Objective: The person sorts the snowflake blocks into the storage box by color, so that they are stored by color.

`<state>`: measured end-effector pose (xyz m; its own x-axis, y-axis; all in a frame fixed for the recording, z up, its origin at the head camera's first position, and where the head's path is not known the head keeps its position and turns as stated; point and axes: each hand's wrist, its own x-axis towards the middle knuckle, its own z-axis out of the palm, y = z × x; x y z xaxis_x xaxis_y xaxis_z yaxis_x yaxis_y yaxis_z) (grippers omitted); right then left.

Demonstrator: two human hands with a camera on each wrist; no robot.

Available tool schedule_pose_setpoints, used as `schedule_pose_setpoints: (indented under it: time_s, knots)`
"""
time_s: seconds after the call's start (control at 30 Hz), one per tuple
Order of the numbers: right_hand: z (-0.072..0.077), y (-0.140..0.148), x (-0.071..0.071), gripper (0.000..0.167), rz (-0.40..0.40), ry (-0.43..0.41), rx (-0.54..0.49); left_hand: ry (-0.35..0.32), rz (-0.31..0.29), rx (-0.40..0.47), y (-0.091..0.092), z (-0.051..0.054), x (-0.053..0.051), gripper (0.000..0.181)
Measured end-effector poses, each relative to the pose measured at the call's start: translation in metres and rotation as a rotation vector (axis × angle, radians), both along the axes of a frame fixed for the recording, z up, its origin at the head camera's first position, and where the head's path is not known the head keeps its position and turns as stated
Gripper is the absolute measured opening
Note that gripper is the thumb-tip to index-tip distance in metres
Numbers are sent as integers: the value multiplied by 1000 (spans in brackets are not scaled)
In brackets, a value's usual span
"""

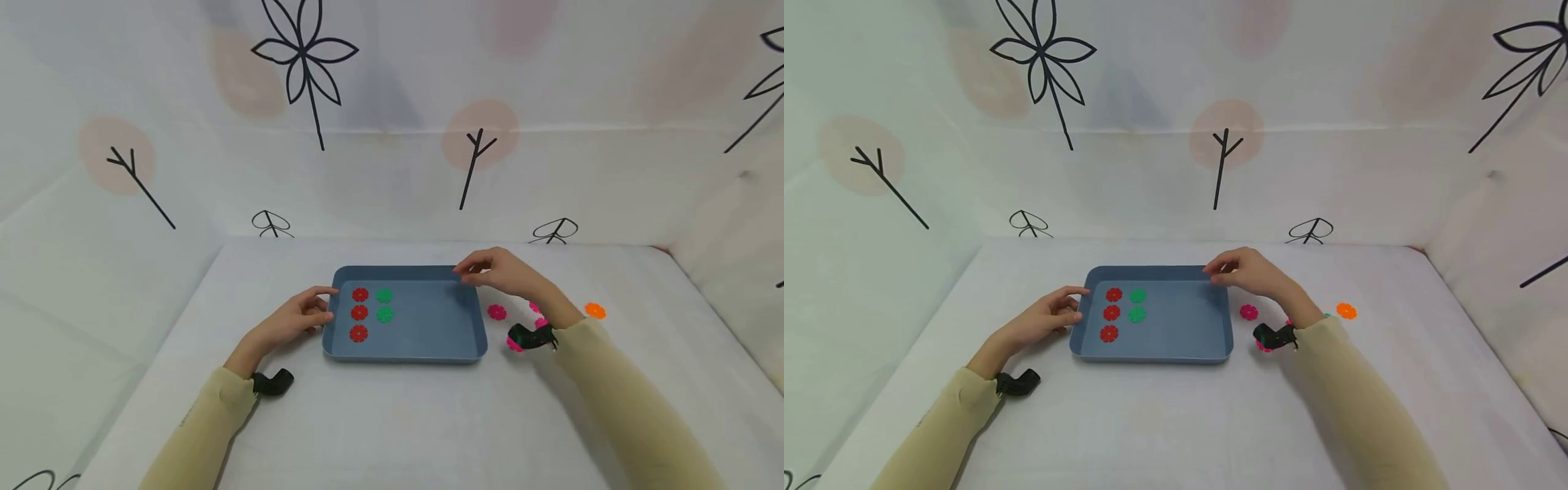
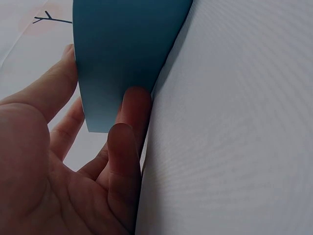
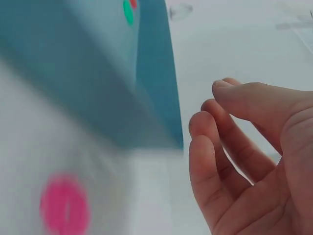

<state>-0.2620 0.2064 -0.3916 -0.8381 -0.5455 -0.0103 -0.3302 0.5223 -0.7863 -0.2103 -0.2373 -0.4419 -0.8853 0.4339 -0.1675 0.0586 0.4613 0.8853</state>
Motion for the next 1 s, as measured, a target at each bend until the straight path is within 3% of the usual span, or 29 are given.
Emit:
schedule_pose_setpoints:
  time_s: [0.3,0.5,0.73,1.0]
  knots:
    - [-7,93,32,34,-228,0,127,10,-8,15,0,2,0,54]
    - [-17,135,55,37,-330,-24,185,6,-4,16,0,1,0,54]
    - [-29,162,72,37,-379,-4,231,7,-4,6,0,0,0,54]
    - [-44,169,76,39,-359,-27,250,10,-1,5,-1,-1,-1,54]
